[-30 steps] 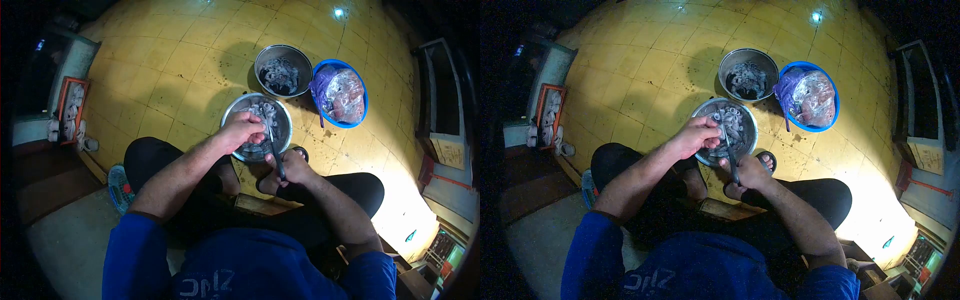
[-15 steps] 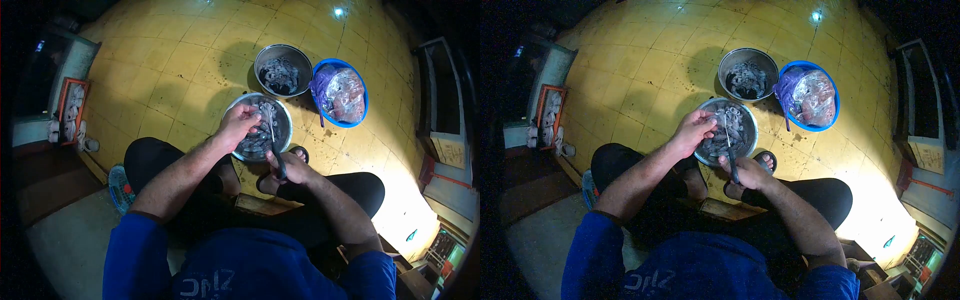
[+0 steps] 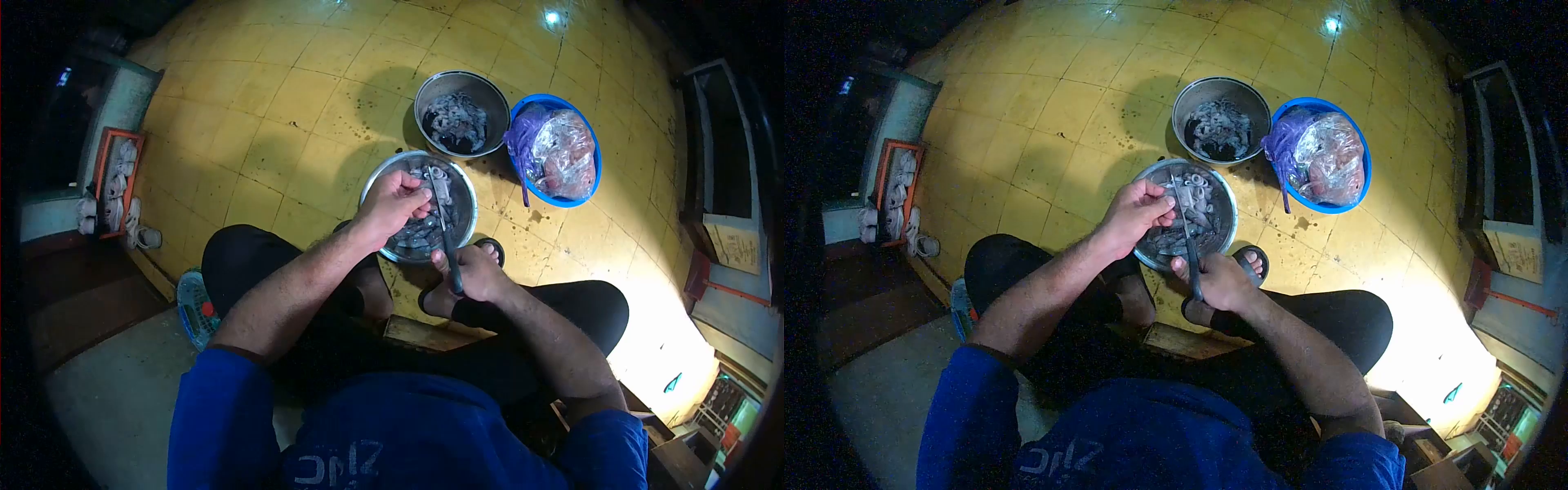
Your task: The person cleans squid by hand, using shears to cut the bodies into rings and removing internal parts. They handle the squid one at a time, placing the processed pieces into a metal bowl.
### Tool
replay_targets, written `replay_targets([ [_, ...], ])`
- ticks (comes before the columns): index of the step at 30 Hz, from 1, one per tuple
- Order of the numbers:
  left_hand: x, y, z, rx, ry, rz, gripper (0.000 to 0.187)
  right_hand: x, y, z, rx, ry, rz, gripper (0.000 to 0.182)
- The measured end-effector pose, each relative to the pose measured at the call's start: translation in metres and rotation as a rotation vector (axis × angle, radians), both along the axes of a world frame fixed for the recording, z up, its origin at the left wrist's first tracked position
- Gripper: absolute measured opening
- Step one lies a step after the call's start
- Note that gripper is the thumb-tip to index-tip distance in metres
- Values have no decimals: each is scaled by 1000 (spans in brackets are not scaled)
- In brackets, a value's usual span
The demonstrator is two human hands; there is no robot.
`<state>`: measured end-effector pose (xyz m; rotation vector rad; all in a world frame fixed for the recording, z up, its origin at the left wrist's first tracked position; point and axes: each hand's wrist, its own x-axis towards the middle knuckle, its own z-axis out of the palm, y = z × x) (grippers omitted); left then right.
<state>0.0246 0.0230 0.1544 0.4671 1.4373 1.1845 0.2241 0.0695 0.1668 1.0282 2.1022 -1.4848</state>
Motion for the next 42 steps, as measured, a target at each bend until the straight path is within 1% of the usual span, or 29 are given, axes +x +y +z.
replay_targets([
  [1, 0, 0, -1, 3, -3, 5, 18, 0, -2, 1, 63, -24, -5, 80],
  [5, -1, -1, -3, 10, 19, 0, 17, 1, -3, 0, 80, -62, 10, 79],
  [6, 0, -1, -3, 9, 18, 0, 17, 1, -3, -3, 50, -50, 7, 78],
  [8, 1, -2, -2, -87, 13, -114, 14, 3, -2, -9, 21, -39, 5, 77],
  [11, 4, -3, -2, -114, 29, -116, 12, 3, 1, -7, -42, 16, -47, 76],
  [13, -1, -2, -10, -101, -8, -95, 11, 0, 2, 6, -50, -9, -57, 72],
  [15, -4, -2, -11, -85, -51, -96, 12, 1, 5, 5, -68, 6, -83, 70],
  [17, 2, -3, -7, -118, -4, -128, 12, 4, 8, 2, -87, 19, -112, 68],
  [18, 5, -3, -5, -149, 43, -159, 13, 3, 11, 2, -73, 1, -98, 67],
  [20, 1, -2, -7, -172, 43, -149, 15, 4, 19, 4, -64, -18, -84, 68],
  [22, -6, 0, -12, -197, 45, -139, 17, 1, 29, 23, -175, -143, -122, 68],
  [23, -9, 0, -15, -235, 112, -175, 19, 1, 33, 23, -176, -141, -123, 68],
  [24, -11, 1, -19, -274, 178, -210, 21, 3, 37, 24, -70, -117, -115, 68],
  [25, -13, 0, -23, -277, 179, -212, 21, 3, 40, 26, 35, -93, -106, 69],
  [27, -16, -3, -33, -206, 558, -270, 23, 7, 43, 28, 50, -108, -138, 70],
  [28, -20, -2, -41, -208, 559, -272, 23, 11, 44, 25, 155, -30, -135, 71],
  [29, -27, 0, -50, -196, 634, -287, 23, 13, 45, 23, 260, 48, -133, 73],
  [30, -33, 2, -60, -181, 708, -303, 23, 14, 46, 25, 267, 43, -133, 71],
  [31, -35, 3, -68, -177, 707, -307, 23, 15, 47, 24, 269, 41, -138, 71],
  [33, -36, 3, -88, -398, 980, -743, 25, 16, 47, 22, 301, -46, -102, 70],
  [34, -33, 2, -106, -446, 989, -902, 27, 15, 46, 25, 300, -47, -106, 70],
  [35, -29, -3, -122, -445, 992, -904, 27, 12, 46, 32, 274, -94, -52, 71],
  [36, -24, -13, -143, -379, 1063, -948, 26, 9, 46, 35, 249, -139, 0, 73],
  [37, -18, -19, -147, -310, 1134, -990, 24, 9, 44, 34, 252, -136, -6, 73],
  [38, -13, -25, -150, -304, 1141, -994, 24, 10, 41, 31, 271, -124, 29, 72],
  [40, -1, -26, -150, -342, 1273, -987, 25, 6, 42, 34, 290, -153, 110, 70],
  [41, 0, -25, -151, -334, 1267, -994, 25, 7, 41, 34, 288, -162, 105, 70],
  [42, 0, -25, -151, -325, 1362, -1065, 26, 7, 41, 33, 291, -154, 123, 70],
])
